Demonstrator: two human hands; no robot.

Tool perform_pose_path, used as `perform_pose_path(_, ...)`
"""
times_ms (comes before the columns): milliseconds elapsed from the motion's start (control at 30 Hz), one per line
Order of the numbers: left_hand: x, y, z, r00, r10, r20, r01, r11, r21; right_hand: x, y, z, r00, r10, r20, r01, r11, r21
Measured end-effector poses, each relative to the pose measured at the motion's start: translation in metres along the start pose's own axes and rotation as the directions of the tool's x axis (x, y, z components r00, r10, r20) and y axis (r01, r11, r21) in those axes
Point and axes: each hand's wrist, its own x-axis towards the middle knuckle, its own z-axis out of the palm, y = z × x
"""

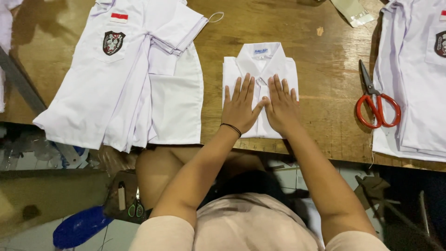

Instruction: The person folds a white short-sleeved shirt on a wooden table, aligning the collar and sleeves, then folds the body into a compact rectangle. The folded shirt is placed on a stack of similar shirts. The person then picks up another shirt to repeat the process.

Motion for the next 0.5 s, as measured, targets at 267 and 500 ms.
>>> perform_pose_path(267,-0.018,-0.028,-0.027,0.993,-0.101,0.065,0.092,0.987,0.135,-0.010,0.027,-0.009,0.996,0.069,0.052,-0.068,0.997,-0.027)
perform_pose_path(500,-0.025,-0.055,-0.039,0.985,-0.171,0.005,0.169,0.980,0.107,-0.027,0.051,-0.031,0.986,0.133,-0.104,-0.130,0.991,0.042)
